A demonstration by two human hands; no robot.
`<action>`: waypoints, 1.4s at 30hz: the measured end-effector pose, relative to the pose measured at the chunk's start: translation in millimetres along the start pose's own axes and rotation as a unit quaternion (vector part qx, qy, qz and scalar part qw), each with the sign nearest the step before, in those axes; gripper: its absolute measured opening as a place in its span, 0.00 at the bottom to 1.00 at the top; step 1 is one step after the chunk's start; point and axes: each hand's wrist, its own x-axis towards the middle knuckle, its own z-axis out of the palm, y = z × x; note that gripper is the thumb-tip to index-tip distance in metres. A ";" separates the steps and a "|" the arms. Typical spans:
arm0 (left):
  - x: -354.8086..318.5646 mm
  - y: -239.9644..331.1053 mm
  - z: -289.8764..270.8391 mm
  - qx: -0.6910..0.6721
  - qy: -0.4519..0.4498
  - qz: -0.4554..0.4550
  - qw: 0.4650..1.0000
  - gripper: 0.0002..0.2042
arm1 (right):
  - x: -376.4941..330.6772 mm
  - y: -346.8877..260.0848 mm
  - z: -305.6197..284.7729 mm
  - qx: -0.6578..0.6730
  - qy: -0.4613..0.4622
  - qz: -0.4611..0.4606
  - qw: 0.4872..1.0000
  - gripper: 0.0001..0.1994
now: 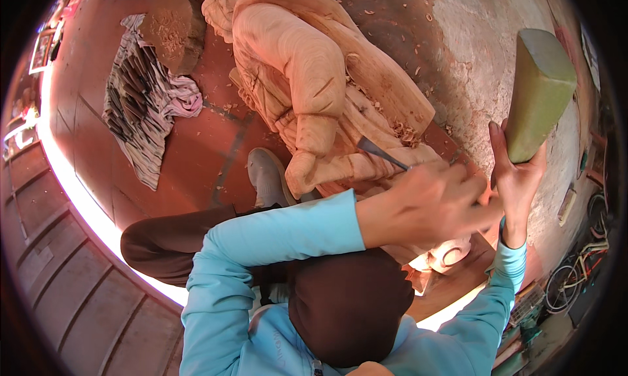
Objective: The person carves a wooden sculpture using a chisel and mallet. They repeatedly strike the chisel to shape the wood, focusing on the lower section of the figure.
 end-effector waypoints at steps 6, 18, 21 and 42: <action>14.9 -17.4 9.3 0.049 0.113 -0.114 0.986 0.17 | 2.0 4.2 3.6 0.058 -0.005 -0.004 0.998 0.15; 20.5 -16.8 -7.7 -0.015 0.183 -0.182 0.966 0.19 | -0.3 12.2 5.6 0.039 -0.007 -0.068 0.997 0.14; 12.8 -11.0 -33.1 -0.055 0.191 -0.263 0.944 0.22 | 0.7 11.3 5.4 0.019 -0.018 -0.041 0.999 0.13; -72.3 15.4 -113.8 -0.095 0.224 -0.392 0.887 0.26 | -0.8 -3.0 10.2 0.018 0.001 -0.033 0.999 0.08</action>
